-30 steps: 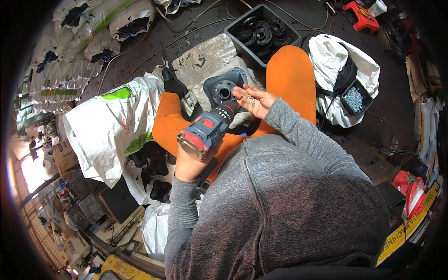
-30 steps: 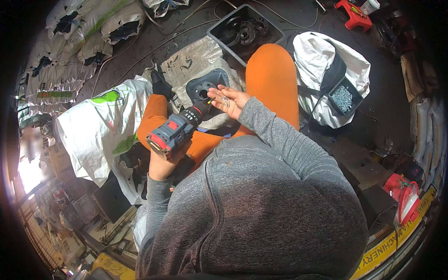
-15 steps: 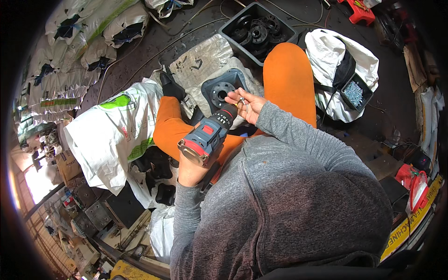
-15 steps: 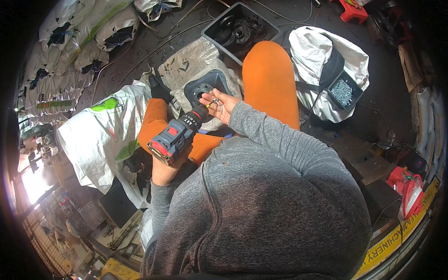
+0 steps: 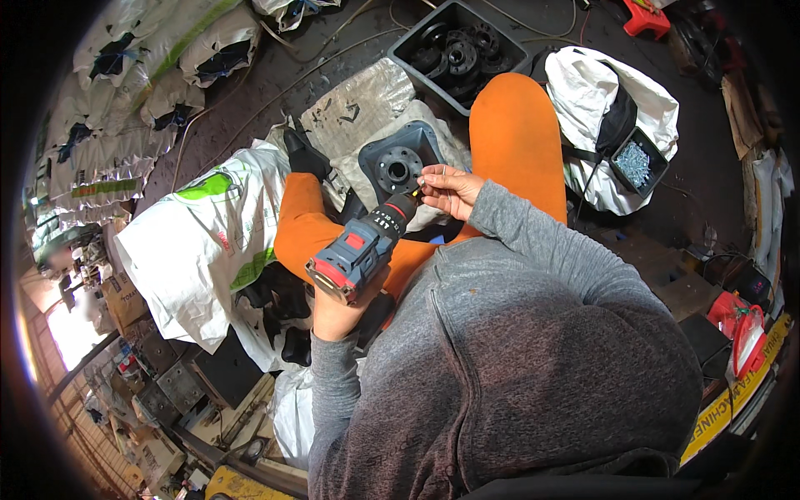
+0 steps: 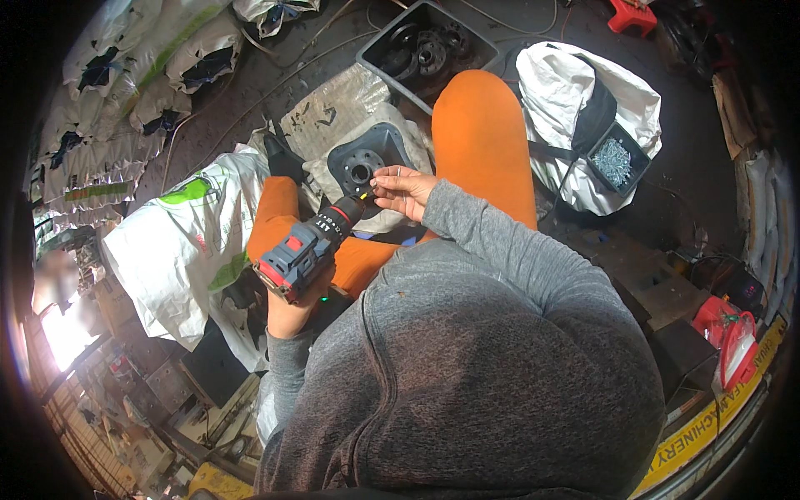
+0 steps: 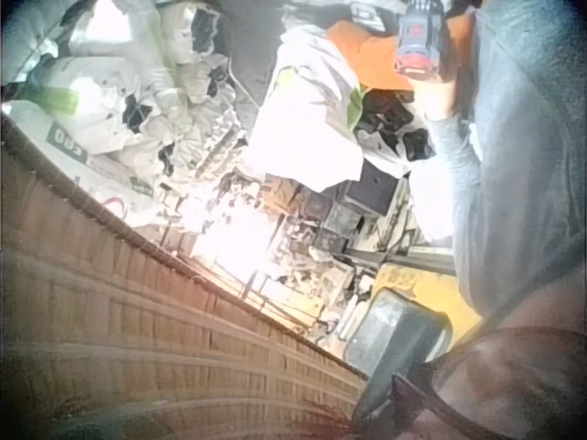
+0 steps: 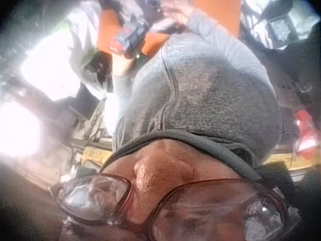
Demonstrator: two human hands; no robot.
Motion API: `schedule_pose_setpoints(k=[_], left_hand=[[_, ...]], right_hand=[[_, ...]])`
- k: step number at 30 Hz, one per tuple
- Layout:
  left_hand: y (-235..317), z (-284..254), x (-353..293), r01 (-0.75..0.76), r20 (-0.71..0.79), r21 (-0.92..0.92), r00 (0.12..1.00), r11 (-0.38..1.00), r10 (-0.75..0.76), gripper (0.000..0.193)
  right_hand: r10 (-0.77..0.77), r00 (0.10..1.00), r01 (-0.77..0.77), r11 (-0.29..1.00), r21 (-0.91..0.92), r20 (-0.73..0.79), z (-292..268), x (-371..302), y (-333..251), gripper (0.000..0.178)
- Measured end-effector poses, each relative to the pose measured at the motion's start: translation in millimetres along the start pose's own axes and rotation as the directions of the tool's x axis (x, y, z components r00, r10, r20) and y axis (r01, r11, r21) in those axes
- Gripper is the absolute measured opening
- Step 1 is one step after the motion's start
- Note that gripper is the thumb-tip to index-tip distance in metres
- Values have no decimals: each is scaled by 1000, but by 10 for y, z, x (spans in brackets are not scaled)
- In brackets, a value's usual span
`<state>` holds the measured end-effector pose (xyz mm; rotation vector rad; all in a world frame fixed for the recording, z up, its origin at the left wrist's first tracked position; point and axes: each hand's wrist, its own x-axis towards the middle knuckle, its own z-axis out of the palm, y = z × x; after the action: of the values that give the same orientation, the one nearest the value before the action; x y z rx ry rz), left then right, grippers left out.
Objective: The person sits on the floor and uses a cordless drill to fasten screws into a black mechanical housing. They repeatedly pick up screws, align them in the housing, and drive them in with the drill, occasionally rotating the housing to access different screw holes.
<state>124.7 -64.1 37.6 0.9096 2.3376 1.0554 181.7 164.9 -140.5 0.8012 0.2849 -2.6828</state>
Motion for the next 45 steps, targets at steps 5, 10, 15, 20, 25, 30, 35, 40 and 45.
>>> schedule_pose_setpoints(k=[5, 10, 15, 20, 25, 30, 35, 40, 45], left_hand=[[-88, -23, -40, 86, 33, -30, 996, 996, -85, 29], [-126, -27, -58, 128, 49, -28, 991, 991, -126, 29], [25, -162, 62, 82, 149, -11, 986, 997, -80, 33], [91, -86, 140, 119, 161, -26, 980, 993, -113, 37], [-116, 31, 301, 138, 94, 18, 986, 990, -139, 29], [-362, 135, 410, 222, 142, 144, 960, 964, -242, 27], [-391, 236, 594, 351, 180, 125, 912, 928, -369, 31], [-314, 249, 810, 313, 214, 239, 906, 919, -364, 29], [-256, 211, 920, 199, 303, 377, 896, 904, -324, 27]], right_hand=[[26, 1000, -27, 996, -80, -15, 35, -39, -48, 18], [20, 998, -27, 990, -136, -53, 72, -18, -25, 18], [134, 991, -118, 931, -346, 22, -52, 46, -127, 22], [137, 989, -149, 932, -329, -61, -97, 136, -159, 21], [-112, 942, -18, 924, -382, -317, -421, 399, -85, 27], [-339, 840, 44, 820, -571, -423, -427, 772, -187, 31], [-309, 857, -122, 657, -744, -413, -356, 858, -199, 46], [-300, 884, -139, 563, -814, -359, -311, 827, -203, 44], [-311, 888, -160, 483, -861, -339, -300, 829, -193, 41]])
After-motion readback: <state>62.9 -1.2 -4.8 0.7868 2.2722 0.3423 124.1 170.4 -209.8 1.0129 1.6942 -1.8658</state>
